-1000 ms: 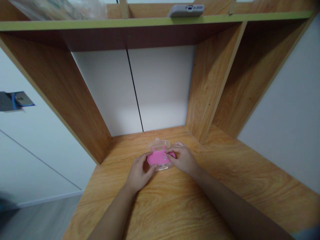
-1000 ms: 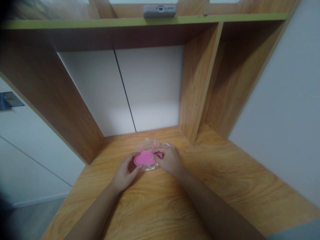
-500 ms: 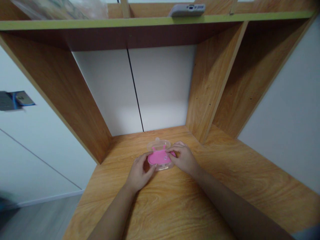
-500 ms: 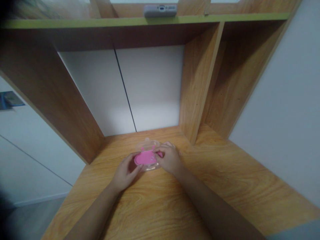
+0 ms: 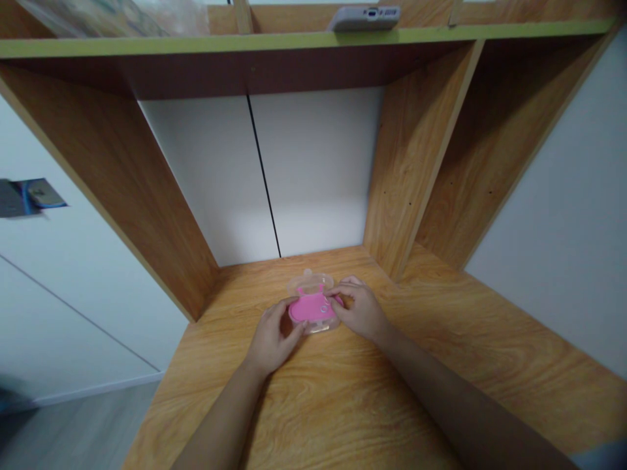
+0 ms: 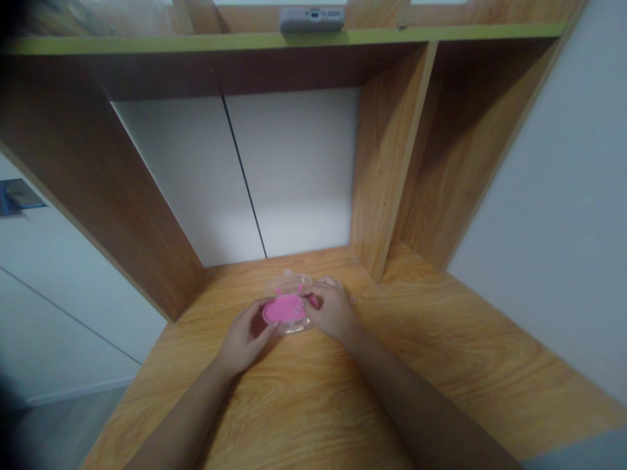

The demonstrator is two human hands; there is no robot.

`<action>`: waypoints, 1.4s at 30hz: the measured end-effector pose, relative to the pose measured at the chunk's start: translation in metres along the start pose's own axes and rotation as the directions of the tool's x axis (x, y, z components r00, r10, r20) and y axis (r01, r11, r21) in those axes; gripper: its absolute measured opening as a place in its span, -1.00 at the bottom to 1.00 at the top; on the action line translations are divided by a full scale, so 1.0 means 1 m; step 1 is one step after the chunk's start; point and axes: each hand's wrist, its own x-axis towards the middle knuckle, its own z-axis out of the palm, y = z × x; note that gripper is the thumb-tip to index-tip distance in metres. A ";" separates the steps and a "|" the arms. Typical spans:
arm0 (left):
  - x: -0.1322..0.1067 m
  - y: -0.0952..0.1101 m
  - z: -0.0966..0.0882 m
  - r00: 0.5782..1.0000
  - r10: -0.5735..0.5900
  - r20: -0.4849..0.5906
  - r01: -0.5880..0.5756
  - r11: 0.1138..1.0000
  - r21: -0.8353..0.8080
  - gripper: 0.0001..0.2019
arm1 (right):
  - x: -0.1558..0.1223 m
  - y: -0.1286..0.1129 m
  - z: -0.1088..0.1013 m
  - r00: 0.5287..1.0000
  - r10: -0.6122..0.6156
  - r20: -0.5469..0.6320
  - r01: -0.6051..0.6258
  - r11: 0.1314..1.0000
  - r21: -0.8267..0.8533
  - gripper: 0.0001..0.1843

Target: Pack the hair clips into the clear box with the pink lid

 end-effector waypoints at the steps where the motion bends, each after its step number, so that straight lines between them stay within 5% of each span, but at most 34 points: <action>1: 0.000 0.000 0.000 1.000 -0.001 0.001 0.001 1.000 -0.003 -0.57 | 0.000 0.000 0.000 1.000 0.001 -0.001 -0.001 1.000 0.001 -0.83; 17: 0.000 0.001 0.000 1.000 0.000 -0.013 0.000 1.000 -0.011 -0.57 | 0.005 0.000 -0.007 0.999 -0.043 -0.029 0.043 0.999 -0.001 -0.81; 22: 0.000 0.003 -0.001 1.000 -0.006 -0.007 0.006 1.000 -0.004 -0.57 | 0.011 0.031 -0.033 0.992 0.021 -0.128 -0.043 0.984 -0.176 -0.78; 26: 0.000 0.003 -0.002 1.000 -0.014 -0.005 0.014 1.000 0.000 -0.57 | 0.012 0.063 -0.063 0.984 0.174 0.039 -0.144 0.907 -0.395 -0.75; 31: -0.001 0.000 0.000 1.000 -0.012 -0.004 0.012 1.000 0.008 -0.56 | 0.010 0.082 -0.087 0.873 0.418 0.251 -0.279 0.851 -0.445 -0.83; 42: 0.000 0.001 -0.001 1.000 -0.009 0.000 0.009 1.000 -0.001 -0.56 | 0.004 0.091 -0.081 0.802 0.489 0.343 -0.352 0.851 -0.390 -0.90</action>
